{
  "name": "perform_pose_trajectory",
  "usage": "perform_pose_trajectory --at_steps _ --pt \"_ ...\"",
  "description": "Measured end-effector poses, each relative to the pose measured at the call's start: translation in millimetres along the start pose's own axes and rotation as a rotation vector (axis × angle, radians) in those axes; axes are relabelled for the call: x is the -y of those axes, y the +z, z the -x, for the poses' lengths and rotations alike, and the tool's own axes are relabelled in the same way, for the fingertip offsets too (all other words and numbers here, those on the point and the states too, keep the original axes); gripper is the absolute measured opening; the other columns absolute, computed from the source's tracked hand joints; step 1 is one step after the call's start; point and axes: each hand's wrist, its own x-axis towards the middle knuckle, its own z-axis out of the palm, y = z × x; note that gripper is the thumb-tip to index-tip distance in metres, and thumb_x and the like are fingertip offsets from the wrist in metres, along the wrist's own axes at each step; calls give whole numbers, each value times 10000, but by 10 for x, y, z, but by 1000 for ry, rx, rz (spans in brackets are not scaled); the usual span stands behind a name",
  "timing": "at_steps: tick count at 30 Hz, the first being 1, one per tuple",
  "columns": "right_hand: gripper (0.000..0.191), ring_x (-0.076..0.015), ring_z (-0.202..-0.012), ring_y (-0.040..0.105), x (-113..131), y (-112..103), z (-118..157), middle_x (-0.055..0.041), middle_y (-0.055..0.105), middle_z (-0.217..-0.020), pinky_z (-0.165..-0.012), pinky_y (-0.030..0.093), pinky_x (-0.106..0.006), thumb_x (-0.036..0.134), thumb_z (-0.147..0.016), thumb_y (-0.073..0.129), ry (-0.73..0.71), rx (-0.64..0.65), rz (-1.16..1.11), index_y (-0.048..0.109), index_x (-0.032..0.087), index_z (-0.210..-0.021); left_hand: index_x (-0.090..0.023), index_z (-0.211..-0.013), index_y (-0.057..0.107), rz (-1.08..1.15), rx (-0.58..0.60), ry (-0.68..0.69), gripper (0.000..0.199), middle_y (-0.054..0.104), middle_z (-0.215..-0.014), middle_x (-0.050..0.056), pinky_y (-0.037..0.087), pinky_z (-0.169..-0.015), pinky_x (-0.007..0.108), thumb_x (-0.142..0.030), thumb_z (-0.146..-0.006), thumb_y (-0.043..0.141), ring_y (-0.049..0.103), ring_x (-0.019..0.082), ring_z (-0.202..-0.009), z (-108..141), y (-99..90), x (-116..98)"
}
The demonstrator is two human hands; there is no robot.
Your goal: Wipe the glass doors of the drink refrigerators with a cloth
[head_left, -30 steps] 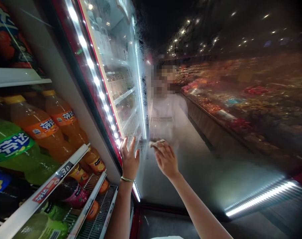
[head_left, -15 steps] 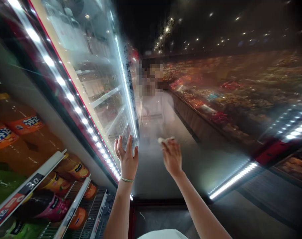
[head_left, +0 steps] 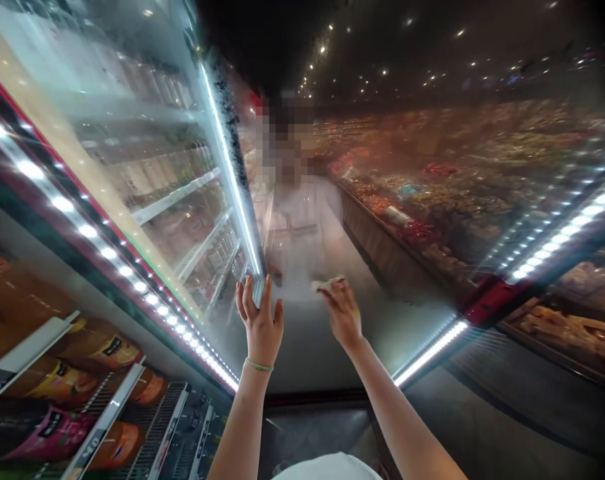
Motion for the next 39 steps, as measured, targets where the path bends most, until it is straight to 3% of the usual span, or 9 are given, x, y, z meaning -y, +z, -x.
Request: perform_pose_trajectory --at_steps 3,6,10,13,17,21,26,33,39 --pt "654 -337 -1575 236 -534 -173 32 -96 278 -1703 -1203 392 -632 38 -980 430 231 -212 92 409 290 -1584 -264 -1571 416 10 19 -2 640 300 -1640 172 281 -1245 645 -191 -964 606 176 398 -1579 41 94 -175" --pt "658 -359 -1589 160 -535 -156 31 -127 155 -1727 -1195 315 -720 63 -1000 348 391 -320 123 297 238 -1632 -276 -1560 433 31 50 -3 632 303 -1645 166 289 -1243 644 -186 -960 611 177 394 -1583 93 186 -369" --pt "717 -301 -1582 223 -178 -95 56 -71 274 -1704 -1225 396 -565 18 -969 401 154 -54 6 317 297 -1625 -273 -1551 447 24 61 5 633 293 -1656 163 282 -1251 625 -170 -952 621 166 377 -1591 125 286 -559" --pt "679 -253 -1554 325 -401 -244 63 -17 422 -1644 -1228 429 -444 4 -957 459 -21 104 -25 482 357 -1536 -276 -1561 433 16 50 -6 653 285 -1665 162 261 -1256 628 -166 -947 628 160 375 -1593 125 364 -671" --pt "680 -326 -1579 238 -1099 -533 252 -67 279 -1708 -1217 389 -608 25 -975 431 167 -114 42 411 335 -1579 -278 -1585 390 21 43 -33 697 239 -1688 165 247 -1251 654 -168 -941 633 123 393 -1597 161 518 -907" --pt "719 -347 -1601 90 -1157 -569 587 -115 129 -1737 -1199 317 -715 35 -978 356 341 -168 60 240 271 -1648 -282 -1577 407 46 85 -24 685 224 -1697 160 263 -1242 662 -156 -938 621 105 403 -1599 246 713 -1245" --pt "649 -276 -1558 314 -1175 -587 528 -15 397 -1657 -1238 405 -486 32 -950 456 53 177 -47 526 356 -1508 -277 -1554 447 55 102 -32 649 221 -1701 151 274 -1237 664 -172 -937 619 88 403 -1601 314 876 -1503" --pt "712 -355 -1593 147 -1714 -874 652 -81 201 -1727 -1184 405 -670 10 -957 386 265 -135 37 337 274 -1617 -270 -1591 380 34 81 -62 690 183 -1709 165 273 -1237 660 -182 -948 614 73 396 -1604 410 1061 -1735" --pt "619 -229 -1526 386 -1728 -905 553 0 561 -1539 -1228 425 -402 10 -965 436 -92 176 -82 576 345 -1467 -256 -1622 304 -18 65 -76 741 174 -1709 187 257 -1241 662 -169 -952 609 79 407 -1600 473 1177 -1959"
